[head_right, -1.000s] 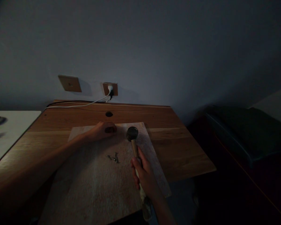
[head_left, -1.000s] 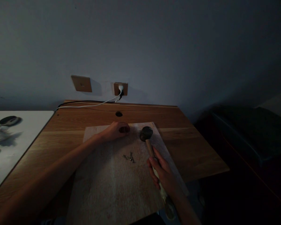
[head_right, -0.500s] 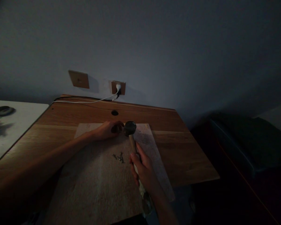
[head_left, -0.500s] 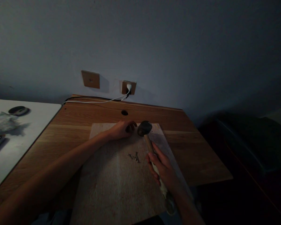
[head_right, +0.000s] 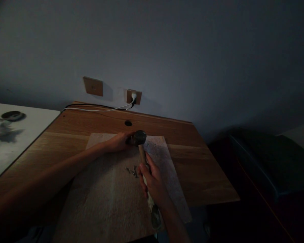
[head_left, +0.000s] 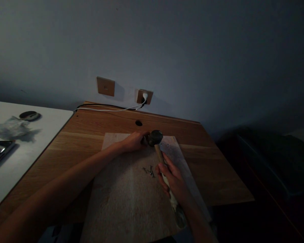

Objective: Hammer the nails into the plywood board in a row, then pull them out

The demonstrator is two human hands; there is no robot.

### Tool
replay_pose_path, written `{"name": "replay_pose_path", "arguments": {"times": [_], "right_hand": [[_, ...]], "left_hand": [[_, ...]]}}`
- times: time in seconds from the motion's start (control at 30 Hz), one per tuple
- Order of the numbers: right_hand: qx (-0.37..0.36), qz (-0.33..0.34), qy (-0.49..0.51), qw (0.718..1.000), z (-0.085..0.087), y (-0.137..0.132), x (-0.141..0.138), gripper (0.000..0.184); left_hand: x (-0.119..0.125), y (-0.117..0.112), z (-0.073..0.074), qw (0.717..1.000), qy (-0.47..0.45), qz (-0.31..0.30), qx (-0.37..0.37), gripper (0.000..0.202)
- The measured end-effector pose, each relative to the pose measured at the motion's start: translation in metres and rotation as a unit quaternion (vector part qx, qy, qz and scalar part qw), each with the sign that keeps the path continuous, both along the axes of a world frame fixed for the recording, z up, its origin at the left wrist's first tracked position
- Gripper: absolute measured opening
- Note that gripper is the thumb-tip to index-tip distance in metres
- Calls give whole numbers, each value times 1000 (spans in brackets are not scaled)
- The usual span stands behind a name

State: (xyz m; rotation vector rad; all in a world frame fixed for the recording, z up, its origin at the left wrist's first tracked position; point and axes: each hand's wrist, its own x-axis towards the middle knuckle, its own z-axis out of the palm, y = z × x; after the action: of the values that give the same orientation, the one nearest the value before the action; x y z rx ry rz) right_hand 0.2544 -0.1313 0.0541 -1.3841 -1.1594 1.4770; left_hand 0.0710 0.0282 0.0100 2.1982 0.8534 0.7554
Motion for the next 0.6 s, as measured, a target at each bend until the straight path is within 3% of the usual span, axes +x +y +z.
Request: {"name": "replay_pose_path", "arguments": {"times": [0.17,0.27,0.47,0.6], "right_hand": [[20,-16,-1,1000,14,-5,0,65],[23,-15,1,1000,15,-7,0,67],[-2,7,11,1000,1,-3,-3,65],[8,-15,7,1000,10,-4,-3,67]], "left_hand": [[1,3,-6,998,37,13,51,37],[2,3,-9,998,20,18,53,45],[1,4,-10,998,33,16,54,66],[0,3,-7,998,46,8,41,67]]}}
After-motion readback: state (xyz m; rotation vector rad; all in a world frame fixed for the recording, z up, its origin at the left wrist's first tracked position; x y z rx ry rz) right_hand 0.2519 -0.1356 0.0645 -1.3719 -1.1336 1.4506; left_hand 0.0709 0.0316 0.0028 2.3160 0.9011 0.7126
